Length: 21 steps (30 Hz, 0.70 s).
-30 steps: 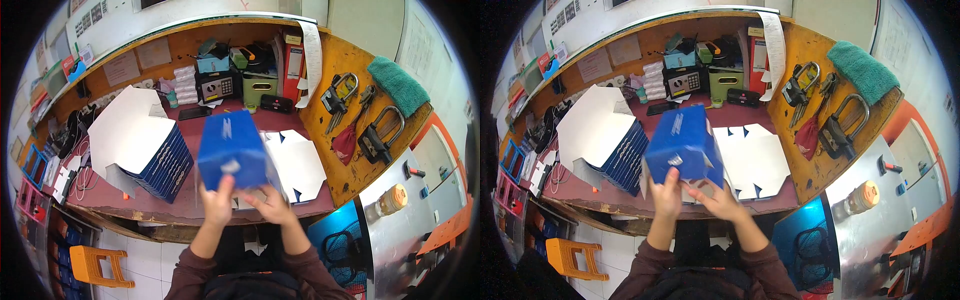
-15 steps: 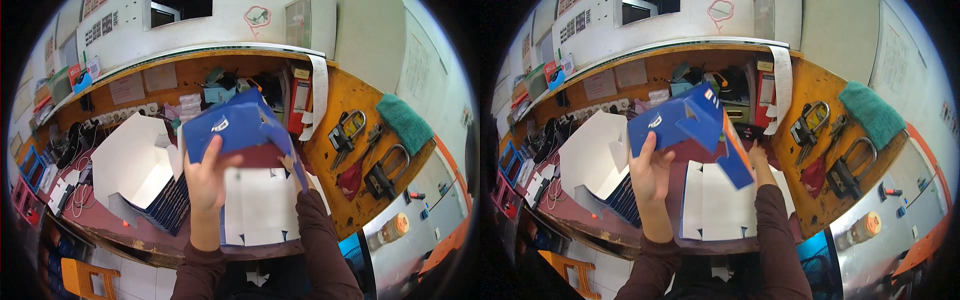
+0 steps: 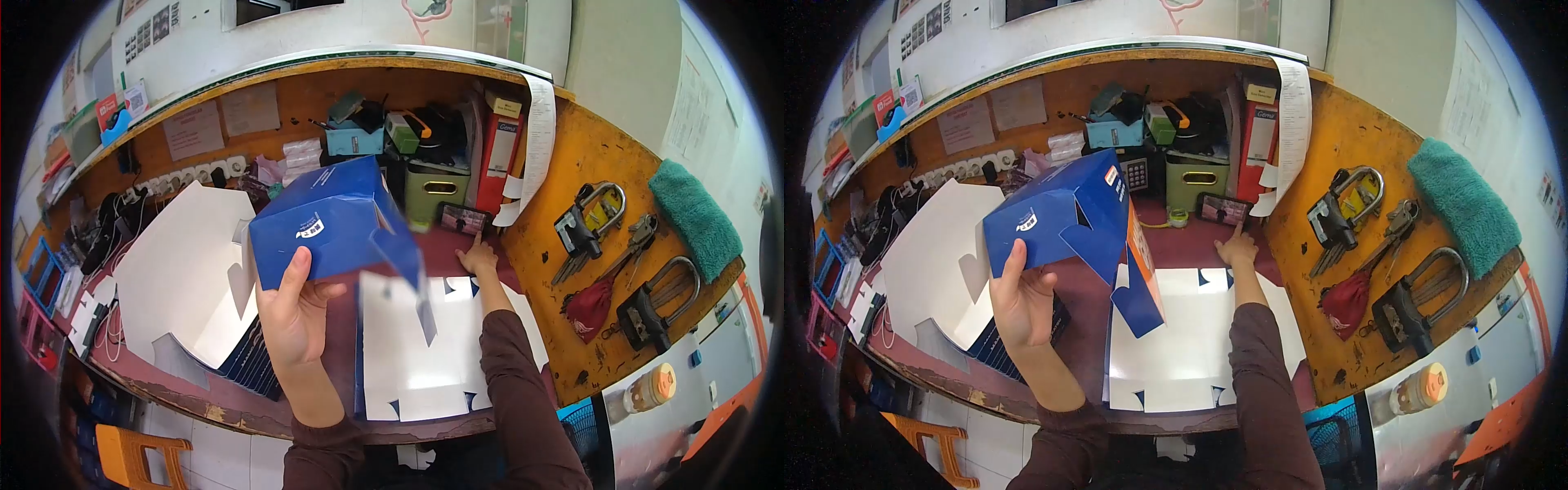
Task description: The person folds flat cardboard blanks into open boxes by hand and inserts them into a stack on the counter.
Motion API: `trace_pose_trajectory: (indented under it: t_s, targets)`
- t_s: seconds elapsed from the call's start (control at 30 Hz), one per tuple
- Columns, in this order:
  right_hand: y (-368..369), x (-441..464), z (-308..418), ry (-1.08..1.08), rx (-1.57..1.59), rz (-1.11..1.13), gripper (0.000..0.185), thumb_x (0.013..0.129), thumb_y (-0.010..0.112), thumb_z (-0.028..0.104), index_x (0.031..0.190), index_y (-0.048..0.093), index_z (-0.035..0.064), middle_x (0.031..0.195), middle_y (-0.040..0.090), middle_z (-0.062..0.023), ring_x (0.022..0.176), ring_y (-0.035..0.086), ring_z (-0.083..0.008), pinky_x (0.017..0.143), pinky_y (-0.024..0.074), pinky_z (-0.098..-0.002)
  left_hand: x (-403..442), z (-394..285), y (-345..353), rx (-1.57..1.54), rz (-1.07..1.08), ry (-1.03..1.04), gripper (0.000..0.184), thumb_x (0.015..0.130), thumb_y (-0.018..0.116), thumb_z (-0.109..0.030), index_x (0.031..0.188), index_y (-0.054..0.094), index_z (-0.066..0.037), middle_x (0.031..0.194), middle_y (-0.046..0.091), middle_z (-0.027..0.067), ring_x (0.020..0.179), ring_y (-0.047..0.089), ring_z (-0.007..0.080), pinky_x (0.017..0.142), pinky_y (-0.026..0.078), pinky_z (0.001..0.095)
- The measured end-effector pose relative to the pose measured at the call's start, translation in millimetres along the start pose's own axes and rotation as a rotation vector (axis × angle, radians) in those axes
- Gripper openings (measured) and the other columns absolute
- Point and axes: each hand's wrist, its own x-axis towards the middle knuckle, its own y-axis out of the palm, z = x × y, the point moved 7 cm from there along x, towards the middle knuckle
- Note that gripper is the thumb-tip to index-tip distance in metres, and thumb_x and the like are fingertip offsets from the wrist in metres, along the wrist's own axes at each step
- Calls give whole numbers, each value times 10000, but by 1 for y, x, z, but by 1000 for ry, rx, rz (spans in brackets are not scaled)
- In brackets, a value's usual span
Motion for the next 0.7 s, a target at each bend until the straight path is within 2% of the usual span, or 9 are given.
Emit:
trace_pose_trajectory:
  t_s: [0.47,0.53,0.63,0.7]
  targets:
    - [3,7,-3,-17,26,20,880,746,541,527,1391,129,92,1297,390,-184,1179,406,-320,946,352,-450,-4,-5,3,16,4,10,254,860,501,-51,1088,466,55,926,601,133,712,640,188,545,575,262]
    - [1,7,-3,-17,29,28,883,745,542,527,1393,124,96,1309,379,-183,1187,399,-323,953,347,-451,-3,-8,7,57,-3,34,217,894,467,-116,1065,503,12,895,625,108,666,643,159,509,557,245]
    - [-4,12,-4,-36,1,55,896,741,551,525,1391,119,85,1301,391,-194,1181,408,-333,969,343,-408,-4,-9,11,10,-10,10,225,902,448,-128,1068,501,15,906,623,118,680,644,161,535,570,258]
    - [-14,21,6,-303,220,139,834,747,557,504,1367,218,62,1255,433,-222,1167,423,-339,986,332,-349,-5,-3,12,19,-18,-26,226,905,443,-130,1068,502,14,917,621,117,685,644,162,542,572,260]
